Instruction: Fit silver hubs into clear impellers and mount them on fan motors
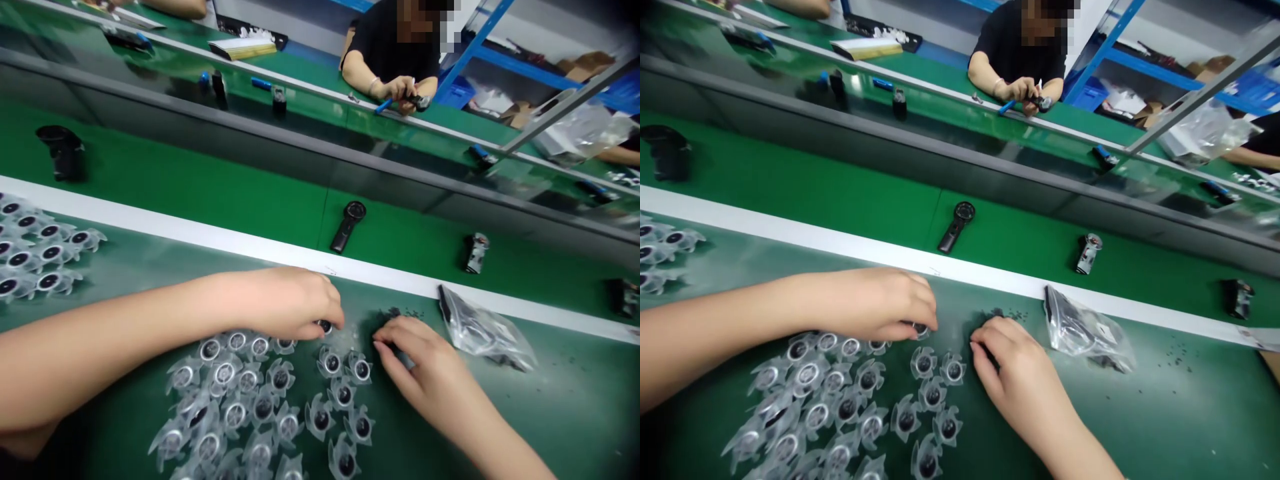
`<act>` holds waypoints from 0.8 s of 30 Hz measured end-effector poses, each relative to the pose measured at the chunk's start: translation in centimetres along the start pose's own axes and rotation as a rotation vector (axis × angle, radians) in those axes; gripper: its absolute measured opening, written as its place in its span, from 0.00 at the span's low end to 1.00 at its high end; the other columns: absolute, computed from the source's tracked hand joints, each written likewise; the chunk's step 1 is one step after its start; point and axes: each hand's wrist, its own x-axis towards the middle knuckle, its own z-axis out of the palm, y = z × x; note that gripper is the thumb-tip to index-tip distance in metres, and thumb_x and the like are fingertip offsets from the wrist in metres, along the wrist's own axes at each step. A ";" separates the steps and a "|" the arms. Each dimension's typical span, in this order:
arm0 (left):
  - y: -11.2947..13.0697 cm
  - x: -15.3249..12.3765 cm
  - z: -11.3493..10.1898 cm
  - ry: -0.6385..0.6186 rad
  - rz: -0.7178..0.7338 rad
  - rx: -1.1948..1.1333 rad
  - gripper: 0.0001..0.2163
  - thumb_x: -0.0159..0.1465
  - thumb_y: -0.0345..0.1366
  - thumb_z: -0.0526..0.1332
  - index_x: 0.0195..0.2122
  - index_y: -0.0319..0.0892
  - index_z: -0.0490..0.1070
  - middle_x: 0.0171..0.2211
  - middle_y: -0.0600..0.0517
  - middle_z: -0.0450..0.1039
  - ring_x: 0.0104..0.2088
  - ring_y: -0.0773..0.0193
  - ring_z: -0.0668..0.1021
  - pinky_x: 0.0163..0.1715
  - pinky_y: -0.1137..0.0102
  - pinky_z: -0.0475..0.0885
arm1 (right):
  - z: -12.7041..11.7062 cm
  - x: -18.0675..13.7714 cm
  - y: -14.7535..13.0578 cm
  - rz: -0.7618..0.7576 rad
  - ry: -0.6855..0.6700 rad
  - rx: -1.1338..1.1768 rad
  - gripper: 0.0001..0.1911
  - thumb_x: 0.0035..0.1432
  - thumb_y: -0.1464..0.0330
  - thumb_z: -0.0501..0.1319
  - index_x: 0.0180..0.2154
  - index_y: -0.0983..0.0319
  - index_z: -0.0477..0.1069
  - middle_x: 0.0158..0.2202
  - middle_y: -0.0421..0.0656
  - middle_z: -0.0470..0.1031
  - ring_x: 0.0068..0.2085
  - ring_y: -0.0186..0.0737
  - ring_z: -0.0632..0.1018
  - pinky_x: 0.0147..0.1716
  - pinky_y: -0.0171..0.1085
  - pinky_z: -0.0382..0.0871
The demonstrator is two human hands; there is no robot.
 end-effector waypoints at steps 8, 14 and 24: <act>-0.5 0.4 1.3 0.136 -0.164 0.068 0.14 0.67 0.38 0.65 0.52 0.41 0.77 0.48 0.47 0.78 0.48 0.54 0.80 0.46 0.64 0.73 | 1.1 1.0 -1.4 0.028 0.015 -0.225 0.11 0.66 0.72 0.56 0.34 0.62 0.75 0.31 0.45 0.73 0.34 0.48 0.77 0.34 0.44 0.70; -0.7 0.5 1.3 0.155 -0.253 -0.029 0.15 0.59 0.36 0.70 0.48 0.43 0.79 0.48 0.48 0.77 0.47 0.57 0.80 0.46 0.68 0.73 | 1.2 2.9 -2.9 0.056 -0.034 -0.363 0.14 0.56 0.79 0.60 0.21 0.60 0.67 0.22 0.43 0.69 0.27 0.47 0.76 0.26 0.41 0.65; 0.8 0.7 1.0 0.324 -0.369 -0.603 0.13 0.52 0.32 0.68 0.40 0.42 0.77 0.27 0.56 0.78 0.28 0.66 0.81 0.30 0.73 0.73 | -1.3 3.2 -2.8 0.089 0.049 0.006 0.08 0.67 0.69 0.54 0.33 0.57 0.66 0.26 0.37 0.70 0.24 0.34 0.72 0.23 0.32 0.67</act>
